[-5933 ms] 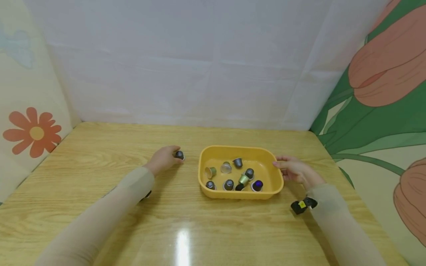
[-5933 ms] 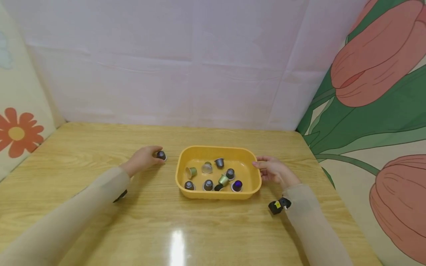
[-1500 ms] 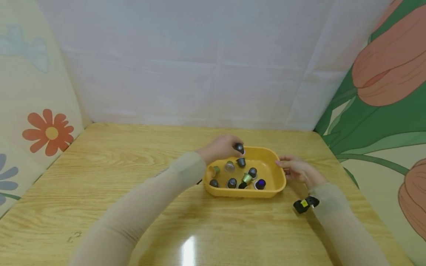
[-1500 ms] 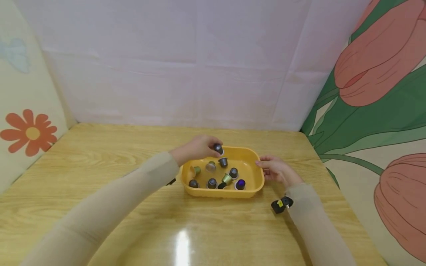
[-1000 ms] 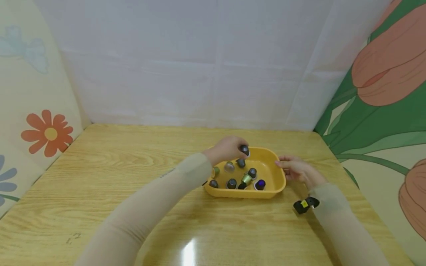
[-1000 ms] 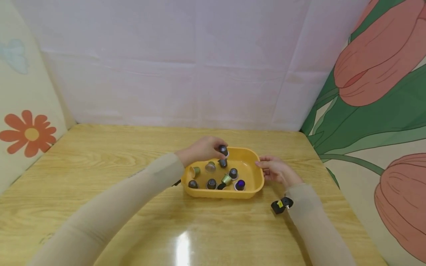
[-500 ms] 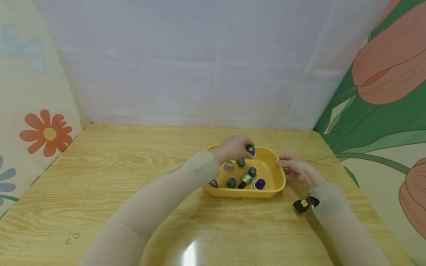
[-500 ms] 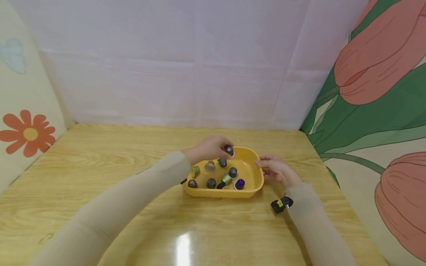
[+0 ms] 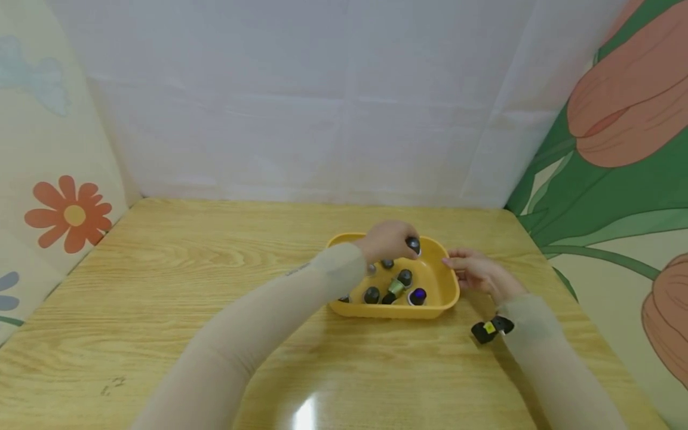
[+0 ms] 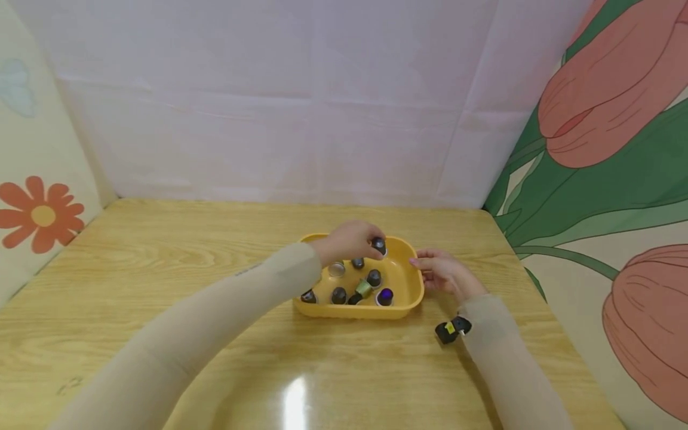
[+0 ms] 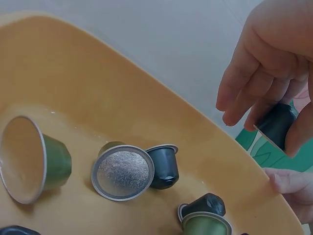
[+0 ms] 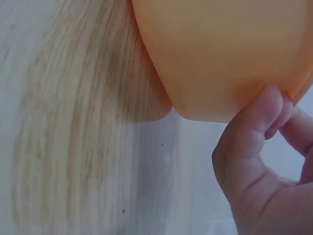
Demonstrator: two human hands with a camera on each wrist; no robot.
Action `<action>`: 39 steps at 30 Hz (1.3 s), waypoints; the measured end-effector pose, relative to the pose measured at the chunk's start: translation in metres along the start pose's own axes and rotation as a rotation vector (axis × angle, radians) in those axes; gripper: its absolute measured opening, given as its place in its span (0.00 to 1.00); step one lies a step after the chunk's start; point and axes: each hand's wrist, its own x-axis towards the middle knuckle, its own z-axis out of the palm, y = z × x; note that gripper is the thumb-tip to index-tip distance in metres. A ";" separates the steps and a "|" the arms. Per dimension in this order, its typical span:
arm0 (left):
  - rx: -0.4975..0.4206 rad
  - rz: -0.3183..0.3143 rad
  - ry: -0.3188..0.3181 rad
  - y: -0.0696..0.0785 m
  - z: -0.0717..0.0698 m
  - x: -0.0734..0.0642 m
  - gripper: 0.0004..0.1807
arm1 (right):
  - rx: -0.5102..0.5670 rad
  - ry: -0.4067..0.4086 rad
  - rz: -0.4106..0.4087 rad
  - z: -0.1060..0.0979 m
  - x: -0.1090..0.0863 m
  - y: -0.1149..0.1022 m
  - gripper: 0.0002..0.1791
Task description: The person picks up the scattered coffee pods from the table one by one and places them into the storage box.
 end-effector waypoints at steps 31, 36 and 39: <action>0.144 0.050 -0.073 0.004 0.029 0.031 0.14 | -0.016 0.011 -0.017 -0.002 0.002 0.003 0.08; 0.134 0.057 -0.081 0.006 0.036 0.034 0.14 | -0.001 0.010 -0.015 -0.002 0.003 0.004 0.06; 0.118 0.049 -0.082 0.007 0.037 0.034 0.15 | 0.006 0.008 -0.015 -0.002 0.003 0.004 0.05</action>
